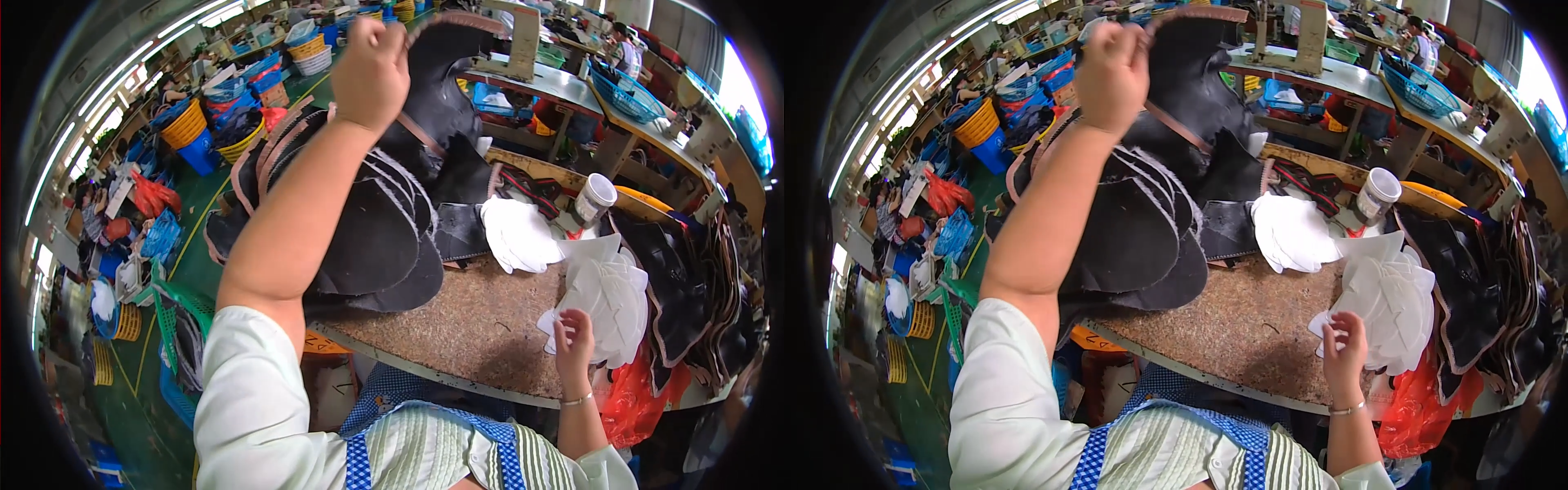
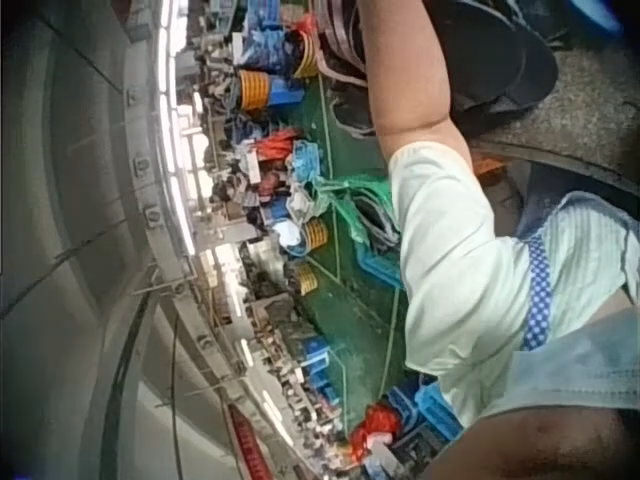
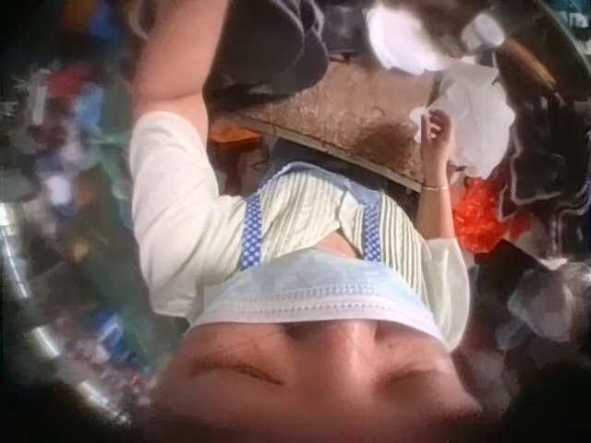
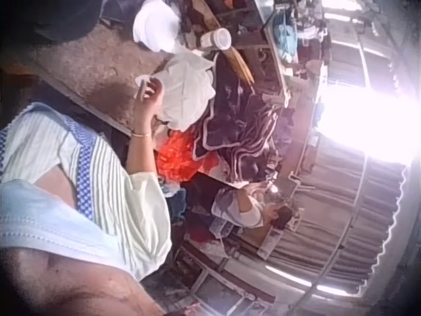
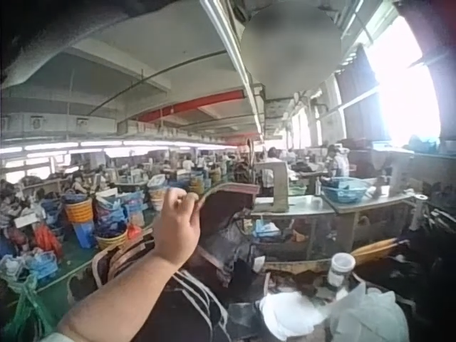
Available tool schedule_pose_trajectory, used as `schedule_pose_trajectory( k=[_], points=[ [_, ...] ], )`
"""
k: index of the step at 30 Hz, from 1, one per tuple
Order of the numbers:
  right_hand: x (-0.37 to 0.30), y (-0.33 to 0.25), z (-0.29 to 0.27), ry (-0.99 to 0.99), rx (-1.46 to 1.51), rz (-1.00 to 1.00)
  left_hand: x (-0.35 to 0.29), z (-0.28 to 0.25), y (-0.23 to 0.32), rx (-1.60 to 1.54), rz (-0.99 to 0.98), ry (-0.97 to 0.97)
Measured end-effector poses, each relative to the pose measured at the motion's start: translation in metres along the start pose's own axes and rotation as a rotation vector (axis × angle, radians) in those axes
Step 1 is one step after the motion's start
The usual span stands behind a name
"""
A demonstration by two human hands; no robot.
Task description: Manually aligning and assembling shoe upper components and linings at a factory workbench.
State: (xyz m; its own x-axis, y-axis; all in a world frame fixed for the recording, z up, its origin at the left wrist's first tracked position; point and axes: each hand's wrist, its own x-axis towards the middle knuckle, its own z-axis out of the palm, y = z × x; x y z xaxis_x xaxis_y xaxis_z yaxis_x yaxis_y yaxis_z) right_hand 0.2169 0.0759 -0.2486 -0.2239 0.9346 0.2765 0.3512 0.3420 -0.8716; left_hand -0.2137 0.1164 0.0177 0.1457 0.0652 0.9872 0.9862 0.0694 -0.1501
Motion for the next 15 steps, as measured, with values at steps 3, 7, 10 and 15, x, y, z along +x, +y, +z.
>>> schedule_pose_trajectory(
  k=[3, 7, 10, 15],
  points=[
    [0.016, -0.006, 0.018, -0.057, 0.108, 0.016, 0.044, -0.056, 0.027, -0.168, -0.051, -0.128],
    [0.034, -0.024, 0.037, -0.009, 0.23, -0.144, 0.073, -0.126, 0.104, -0.748, 0.012, -0.26],
    [0.029, -0.026, 0.035, -0.34, 0.784, 0.081, 0.058, -0.136, 0.127, -0.823, -0.173, -0.257],
    [-0.016, -0.054, 0.001, -0.92, 1.172, 0.183, 0.006, -0.154, 0.091, -0.559, -0.339, -0.271]
  ],
)
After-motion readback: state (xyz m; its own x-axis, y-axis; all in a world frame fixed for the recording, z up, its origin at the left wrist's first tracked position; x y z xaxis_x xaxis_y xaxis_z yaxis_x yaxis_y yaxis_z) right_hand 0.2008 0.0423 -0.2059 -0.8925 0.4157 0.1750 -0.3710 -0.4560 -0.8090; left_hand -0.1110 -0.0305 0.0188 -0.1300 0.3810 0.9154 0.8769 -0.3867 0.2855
